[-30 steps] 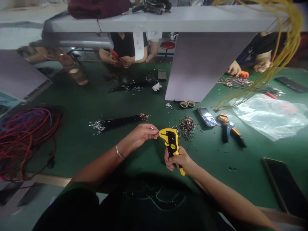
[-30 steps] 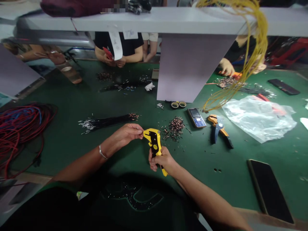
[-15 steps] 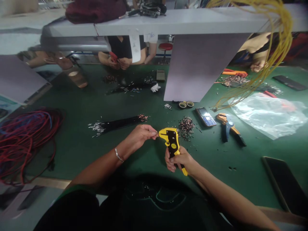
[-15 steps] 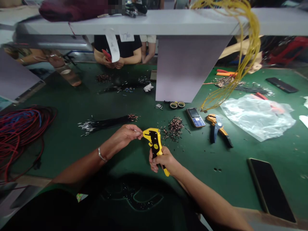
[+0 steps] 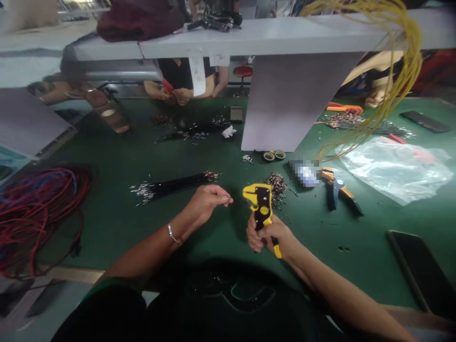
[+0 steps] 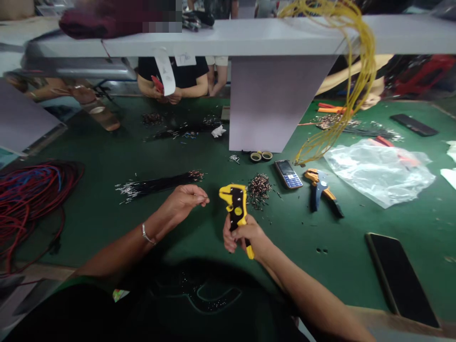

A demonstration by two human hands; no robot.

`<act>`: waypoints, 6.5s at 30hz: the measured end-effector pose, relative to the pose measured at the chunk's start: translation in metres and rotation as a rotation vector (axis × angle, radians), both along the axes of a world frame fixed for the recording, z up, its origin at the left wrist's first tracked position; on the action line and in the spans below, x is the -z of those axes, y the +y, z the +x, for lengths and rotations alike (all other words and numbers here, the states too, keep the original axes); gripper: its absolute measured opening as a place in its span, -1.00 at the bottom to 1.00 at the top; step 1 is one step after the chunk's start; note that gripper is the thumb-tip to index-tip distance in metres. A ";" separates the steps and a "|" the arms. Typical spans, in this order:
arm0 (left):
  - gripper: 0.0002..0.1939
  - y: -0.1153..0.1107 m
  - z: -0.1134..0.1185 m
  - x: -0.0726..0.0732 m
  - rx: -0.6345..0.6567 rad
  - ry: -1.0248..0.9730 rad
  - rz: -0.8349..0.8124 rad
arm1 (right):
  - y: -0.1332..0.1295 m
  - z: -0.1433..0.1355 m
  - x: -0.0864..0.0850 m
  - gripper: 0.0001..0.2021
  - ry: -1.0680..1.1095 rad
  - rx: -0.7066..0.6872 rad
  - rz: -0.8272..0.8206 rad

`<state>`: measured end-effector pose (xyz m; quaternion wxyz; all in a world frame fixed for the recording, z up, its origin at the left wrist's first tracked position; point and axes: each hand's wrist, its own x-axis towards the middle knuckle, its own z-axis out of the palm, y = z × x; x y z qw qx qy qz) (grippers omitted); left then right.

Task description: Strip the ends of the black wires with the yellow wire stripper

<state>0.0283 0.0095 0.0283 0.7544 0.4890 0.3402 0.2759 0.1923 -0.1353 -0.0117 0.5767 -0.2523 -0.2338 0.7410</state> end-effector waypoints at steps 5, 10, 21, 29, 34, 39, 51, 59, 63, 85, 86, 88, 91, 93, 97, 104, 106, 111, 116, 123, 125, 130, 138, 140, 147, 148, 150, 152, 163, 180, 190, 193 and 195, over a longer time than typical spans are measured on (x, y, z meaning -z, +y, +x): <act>-0.91 0.002 -0.001 -0.005 -0.055 0.005 0.023 | 0.002 0.014 -0.010 -0.80 -0.065 0.127 0.064; -0.91 -0.007 0.002 -0.003 -0.094 0.051 0.145 | 0.005 0.004 -0.009 -0.77 -0.130 0.158 0.092; -0.95 -0.026 -0.001 0.002 0.075 0.173 0.647 | 0.003 0.007 -0.029 -0.65 -0.139 0.288 0.116; -0.95 -0.031 0.004 0.001 0.107 0.165 0.706 | 0.000 0.008 -0.028 -0.67 -0.153 0.304 0.096; -0.96 -0.032 0.005 -0.002 0.104 0.176 0.726 | 0.001 0.010 -0.027 -0.67 -0.179 0.319 0.090; -0.95 -0.032 0.004 -0.004 0.098 0.192 0.745 | 0.000 0.012 -0.026 -0.68 -0.213 0.316 0.111; -0.85 -0.034 0.007 -0.002 0.311 0.321 0.541 | 0.001 0.010 -0.028 -0.71 -0.237 0.264 0.101; -0.89 -0.037 0.007 -0.012 0.161 0.389 0.433 | 0.002 0.010 -0.021 -0.65 -0.272 0.273 0.067; -0.91 -0.038 0.007 -0.014 0.082 0.374 0.393 | 0.002 0.004 -0.015 -0.63 -0.292 0.184 0.037; -0.95 -0.047 0.010 -0.006 0.115 0.190 0.224 | 0.009 -0.013 -0.003 -0.74 -0.545 0.142 0.079; -0.95 -0.047 0.010 -0.005 0.116 0.185 0.229 | 0.009 -0.012 -0.003 -0.75 -0.579 0.147 0.094; -0.96 -0.047 0.010 -0.005 0.117 0.176 0.232 | 0.008 -0.012 -0.004 -0.79 -0.670 0.166 0.112; -0.96 -0.046 0.009 -0.006 0.130 0.161 0.238 | 0.007 -0.012 -0.007 -0.81 -0.860 0.237 0.129; -0.95 -0.046 0.009 -0.008 0.145 0.165 0.260 | 0.005 -0.012 -0.008 -0.79 -1.003 0.299 0.165; -0.96 -0.047 0.008 -0.011 0.165 0.197 0.299 | 0.002 -0.011 -0.008 -0.71 -1.315 0.376 0.249; -0.88 -0.048 0.005 -0.011 0.159 0.260 0.392 | -0.001 -0.009 -0.003 -0.53 -1.535 0.457 0.435; -0.85 -0.049 0.005 -0.010 0.162 0.252 0.416 | -0.002 -0.009 -0.002 -0.53 -1.558 0.472 0.461; -0.89 -0.049 0.005 -0.007 0.165 0.149 0.378 | -0.003 -0.008 -0.004 -0.59 -1.580 0.502 0.520; -0.84 -0.048 0.002 -0.002 0.175 0.106 0.410 | -0.005 -0.009 -0.004 -0.68 -1.652 0.503 0.537; -0.78 -0.047 0.000 0.000 0.172 0.046 0.461 | -0.005 -0.011 -0.007 -0.83 -1.741 0.562 0.590; -0.76 -0.048 0.001 -0.003 0.174 0.048 0.465 | -0.005 -0.011 -0.007 -0.83 -1.747 0.569 0.588; -0.80 -0.049 0.002 -0.006 0.195 0.055 0.454 | -0.006 -0.011 -0.005 -0.86 -1.755 0.576 0.572; -0.85 -0.048 0.000 -0.001 0.200 0.040 0.432 | -0.005 -0.012 -0.006 -0.88 -1.784 0.579 0.578; -0.86 -0.048 0.000 -0.001 0.206 0.048 0.429 | -0.005 -0.012 -0.006 -0.88 -1.785 0.583 0.574; -0.84 -0.048 0.002 -0.003 0.201 0.074 0.461 | -0.004 -0.012 -0.005 -0.89 -1.797 0.566 0.554; -0.85 -0.048 0.003 -0.003 0.197 0.077 0.460 | -0.004 -0.011 -0.005 -0.88 -1.798 0.570 0.558; -0.87 -0.048 0.004 -0.004 0.186 0.083 0.455 | -0.005 -0.012 -0.004 -0.88 -1.792 0.581 0.569; -0.88 -0.048 0.005 -0.006 0.182 0.081 0.447 | -0.005 -0.012 -0.004 -0.88 -1.783 0.585 0.575; -0.87 -0.047 0.002 -0.002 0.191 0.138 0.463 | -0.004 -0.012 -0.002 -0.93 -1.797 0.565 0.559; -0.80 -0.051 0.008 -0.011 0.204 0.207 0.411 | -0.002 -0.013 0.001 -0.88 -1.748 0.554 0.473; -0.88 -0.049 0.006 -0.006 0.256 0.207 0.237 | -0.003 -0.015 -0.007 -0.89 -1.369 0.383 0.198; -0.88 -0.047 0.008 -0.005 0.250 0.194 0.115 | -0.002 -0.015 -0.009 -0.92 -1.104 0.281 0.082; -0.88 -0.047 0.009 -0.004 0.237 0.170 0.043 | -0.002 -0.015 -0.008 -0.88 -0.926 0.234 0.014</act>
